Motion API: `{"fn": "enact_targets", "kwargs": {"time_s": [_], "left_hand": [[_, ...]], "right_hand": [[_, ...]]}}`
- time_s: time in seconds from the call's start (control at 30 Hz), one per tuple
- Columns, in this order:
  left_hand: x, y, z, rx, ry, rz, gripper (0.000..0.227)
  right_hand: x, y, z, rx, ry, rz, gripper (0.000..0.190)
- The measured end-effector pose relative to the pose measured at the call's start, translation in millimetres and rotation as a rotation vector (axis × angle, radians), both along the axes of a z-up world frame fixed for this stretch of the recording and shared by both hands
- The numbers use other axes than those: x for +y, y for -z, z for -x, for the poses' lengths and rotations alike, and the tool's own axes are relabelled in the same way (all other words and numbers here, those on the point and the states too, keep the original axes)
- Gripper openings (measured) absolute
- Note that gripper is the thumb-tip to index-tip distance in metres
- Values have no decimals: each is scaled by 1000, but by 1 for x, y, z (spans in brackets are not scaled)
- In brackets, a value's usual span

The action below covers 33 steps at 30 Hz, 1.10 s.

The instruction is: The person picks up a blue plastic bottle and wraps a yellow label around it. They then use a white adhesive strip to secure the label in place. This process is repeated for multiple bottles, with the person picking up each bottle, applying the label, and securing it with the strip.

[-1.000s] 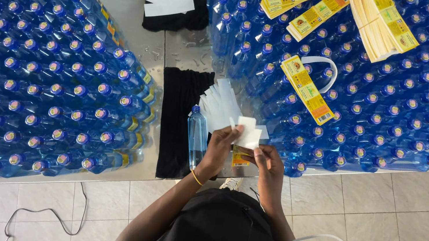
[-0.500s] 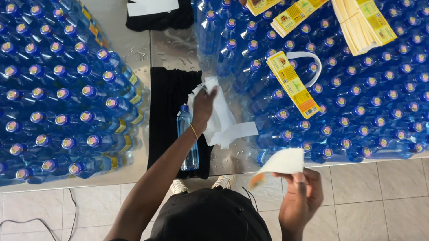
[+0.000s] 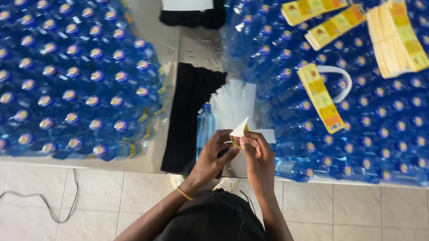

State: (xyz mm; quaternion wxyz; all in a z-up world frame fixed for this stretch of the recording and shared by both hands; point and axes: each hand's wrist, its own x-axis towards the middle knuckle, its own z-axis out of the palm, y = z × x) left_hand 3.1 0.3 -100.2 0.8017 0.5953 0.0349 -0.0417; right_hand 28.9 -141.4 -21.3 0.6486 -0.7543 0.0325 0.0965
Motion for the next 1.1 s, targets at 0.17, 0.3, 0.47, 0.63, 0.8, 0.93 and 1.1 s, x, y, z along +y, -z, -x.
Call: {"fn": "enact_targets", "kwargs": {"time_s": [0.17,0.3,0.47,0.63,0.8,0.93,1.1], "left_hand": [[21,26,-3,200,-305,226,29],[36,14,3,351,-460,449,27],[40,42,16,419,-498,533,34],[38,74,36,530,-500,546,44],[35,104,54,617,-641,335,38],[28,110,62,644,-673,154,37],[25,104,61,673,-676,55,33]], "right_hand": [[16,-1,0,1,-204,-30,29],[6,48,23,229,-298,2,38],[21,112,42,441,-79,-379,38],[16,163,36,476,184,-528,34],[13,186,40,424,168,-258,46],[8,208,44,458,159,-171,55],[4,229,46,495,179,-181,57]]}}
